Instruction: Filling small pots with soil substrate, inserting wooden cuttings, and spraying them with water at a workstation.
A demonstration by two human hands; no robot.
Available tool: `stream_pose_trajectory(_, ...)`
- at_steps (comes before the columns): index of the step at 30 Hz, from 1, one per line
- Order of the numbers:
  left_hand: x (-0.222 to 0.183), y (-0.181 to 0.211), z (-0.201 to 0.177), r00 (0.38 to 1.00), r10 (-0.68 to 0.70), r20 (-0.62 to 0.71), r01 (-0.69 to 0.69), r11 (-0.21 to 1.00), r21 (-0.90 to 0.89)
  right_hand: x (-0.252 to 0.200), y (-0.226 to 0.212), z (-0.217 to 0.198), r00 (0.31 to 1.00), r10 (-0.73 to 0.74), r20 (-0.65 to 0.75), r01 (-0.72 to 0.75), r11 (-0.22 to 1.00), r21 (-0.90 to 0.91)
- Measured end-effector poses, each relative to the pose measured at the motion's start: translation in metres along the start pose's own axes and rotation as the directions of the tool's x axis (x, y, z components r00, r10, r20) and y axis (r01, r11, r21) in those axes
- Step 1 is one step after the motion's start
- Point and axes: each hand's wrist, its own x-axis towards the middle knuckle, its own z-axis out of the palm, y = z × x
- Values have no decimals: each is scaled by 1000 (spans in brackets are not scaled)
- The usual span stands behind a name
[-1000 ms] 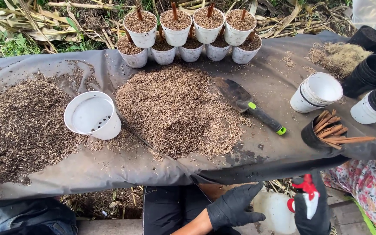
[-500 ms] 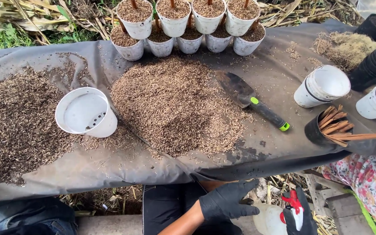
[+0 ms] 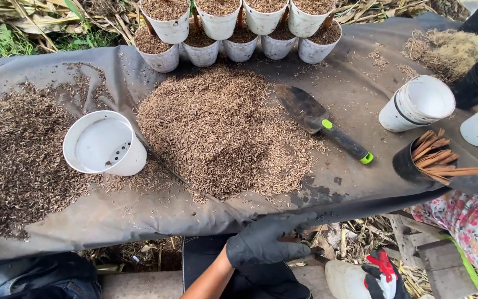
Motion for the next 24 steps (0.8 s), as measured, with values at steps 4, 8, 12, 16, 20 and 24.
stream_pose_trajectory(4, -8, -4, -6, 987, -139, -87, 133, 989, -69, 82, 83, -34, 905, -420, 66, 404, 801, -442)
stream_pose_trajectory(8, -11, -6, -4, 992, -79, -102, 68, 993, -99, 109, 152, -90, 855, -509, 103, 515, 806, -293)
stream_pose_trajectory(12, -13, -3, -4, 989, -83, -121, 61, 983, -172, 50, 114, -102, 885, -380, 268, 463, 667, -584)
stream_pose_trajectory(16, -17, 4, -7, 985, -105, -136, 92, 991, -96, 46, 53, -157, 908, -195, 371, 419, 420, -805)
stream_pose_trajectory(20, -21, 3, -4, 986, -120, -118, 89, 966, -243, 74, -19, -216, 917, 16, 399, 396, 105, -912)
stream_pose_trajectory(24, -34, 6, 0, 977, -105, -187, 52, 963, -265, 114, -80, -239, 908, 216, 360, 406, -232, -884)
